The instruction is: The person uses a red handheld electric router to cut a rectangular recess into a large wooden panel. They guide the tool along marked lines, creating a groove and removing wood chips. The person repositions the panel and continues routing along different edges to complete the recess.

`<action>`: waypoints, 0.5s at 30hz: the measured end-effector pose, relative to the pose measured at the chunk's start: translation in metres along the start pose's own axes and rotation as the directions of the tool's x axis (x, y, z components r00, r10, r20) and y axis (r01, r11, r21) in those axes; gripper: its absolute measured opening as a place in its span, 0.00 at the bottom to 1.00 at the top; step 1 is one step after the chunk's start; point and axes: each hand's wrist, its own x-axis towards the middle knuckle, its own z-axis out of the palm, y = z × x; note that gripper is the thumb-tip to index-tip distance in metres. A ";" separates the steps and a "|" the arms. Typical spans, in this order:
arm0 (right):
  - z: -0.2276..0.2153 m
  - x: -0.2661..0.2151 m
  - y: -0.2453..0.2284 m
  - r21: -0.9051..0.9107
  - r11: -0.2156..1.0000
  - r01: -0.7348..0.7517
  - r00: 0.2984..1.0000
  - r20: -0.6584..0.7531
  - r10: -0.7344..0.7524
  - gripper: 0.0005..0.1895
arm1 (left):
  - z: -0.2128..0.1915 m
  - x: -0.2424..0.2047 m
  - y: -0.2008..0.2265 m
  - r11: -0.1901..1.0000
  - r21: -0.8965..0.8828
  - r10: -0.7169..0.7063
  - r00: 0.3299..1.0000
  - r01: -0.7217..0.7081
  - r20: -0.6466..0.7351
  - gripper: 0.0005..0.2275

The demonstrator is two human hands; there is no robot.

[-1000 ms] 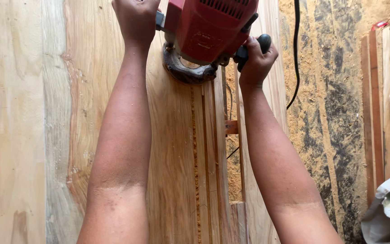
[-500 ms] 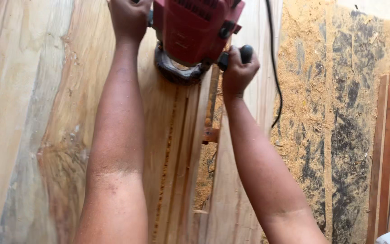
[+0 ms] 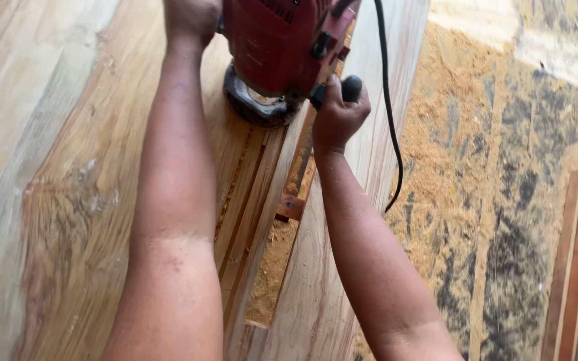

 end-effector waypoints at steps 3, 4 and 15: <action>0.001 0.000 -0.002 0.068 0.998 -0.002 1.000 -0.010 0.003 0.09 | -0.005 0.005 0.018 0.996 0.007 -0.093 0.996 0.093 0.016 0.04; -0.001 -0.001 -0.001 0.044 0.999 0.007 1.000 -0.011 -0.007 0.09 | -0.004 0.005 0.021 0.996 0.001 -0.091 0.996 0.091 0.016 0.04; 0.000 -0.005 -0.003 0.225 0.968 -0.106 0.994 0.048 0.098 0.08 | -0.023 -0.007 0.034 0.972 -0.089 -0.214 0.976 0.217 0.040 0.08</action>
